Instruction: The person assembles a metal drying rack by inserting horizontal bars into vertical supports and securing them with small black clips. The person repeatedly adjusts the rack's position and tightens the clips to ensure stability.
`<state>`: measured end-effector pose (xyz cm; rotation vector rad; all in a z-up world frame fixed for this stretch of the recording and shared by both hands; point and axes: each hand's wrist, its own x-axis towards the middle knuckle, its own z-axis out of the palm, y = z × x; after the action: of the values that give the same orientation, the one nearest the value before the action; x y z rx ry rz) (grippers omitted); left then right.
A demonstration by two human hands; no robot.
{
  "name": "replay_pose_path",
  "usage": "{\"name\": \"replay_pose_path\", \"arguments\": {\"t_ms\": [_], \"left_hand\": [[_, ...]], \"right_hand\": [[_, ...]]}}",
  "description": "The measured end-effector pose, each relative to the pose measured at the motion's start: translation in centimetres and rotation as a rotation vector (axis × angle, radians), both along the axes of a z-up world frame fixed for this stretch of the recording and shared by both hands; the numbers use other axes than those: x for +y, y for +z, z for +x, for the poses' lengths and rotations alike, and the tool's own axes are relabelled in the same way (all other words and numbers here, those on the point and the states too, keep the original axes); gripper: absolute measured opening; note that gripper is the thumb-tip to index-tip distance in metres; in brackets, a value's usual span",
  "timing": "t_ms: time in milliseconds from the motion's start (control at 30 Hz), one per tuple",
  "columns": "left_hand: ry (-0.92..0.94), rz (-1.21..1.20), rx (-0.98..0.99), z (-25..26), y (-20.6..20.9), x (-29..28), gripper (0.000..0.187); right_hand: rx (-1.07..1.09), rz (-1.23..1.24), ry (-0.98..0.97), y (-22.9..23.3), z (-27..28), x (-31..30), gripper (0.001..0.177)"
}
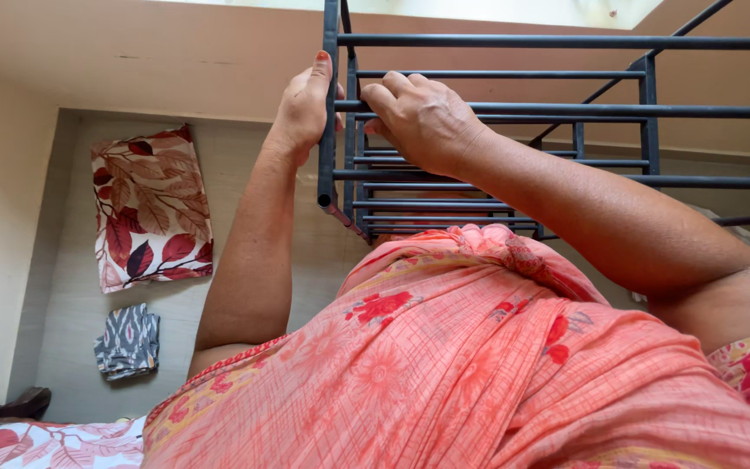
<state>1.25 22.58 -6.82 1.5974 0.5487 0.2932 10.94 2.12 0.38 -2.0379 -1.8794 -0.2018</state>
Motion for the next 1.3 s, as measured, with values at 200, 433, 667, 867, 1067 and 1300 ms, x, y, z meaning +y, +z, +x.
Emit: {"name": "replay_pose_path", "arguments": {"t_ms": [200,433,667,867,1067,1300], "left_hand": [[0.041,-0.091,-0.037,0.5,-0.8,-1.4,0.057],[0.017,-0.007,-0.028,1.0,-0.3,-2.3,0.058],[-0.022,0.129,0.040,1.0,0.5,-1.4,0.060],[-0.148,0.068,0.223,1.9,2.3,2.9,0.054],[-0.067,0.081,0.269,6.0,3.0,3.9,0.062],[0.035,0.476,0.296,8.1,0.4,3.6,0.077]], "right_hand": [[0.029,-0.146,-0.133,-0.1,-0.4,1.0,0.031],[0.230,-0.441,-0.210,1.0,0.9,1.7,0.038],[0.673,-0.604,-0.193,0.9,3.0,4.1,0.044],[0.097,-0.146,-0.134,0.7,1.3,3.5,0.035],[-0.228,0.069,-0.189,-0.5,4.6,5.0,0.029],[0.053,-0.236,-0.314,-1.2,5.5,7.1,0.025]]}}
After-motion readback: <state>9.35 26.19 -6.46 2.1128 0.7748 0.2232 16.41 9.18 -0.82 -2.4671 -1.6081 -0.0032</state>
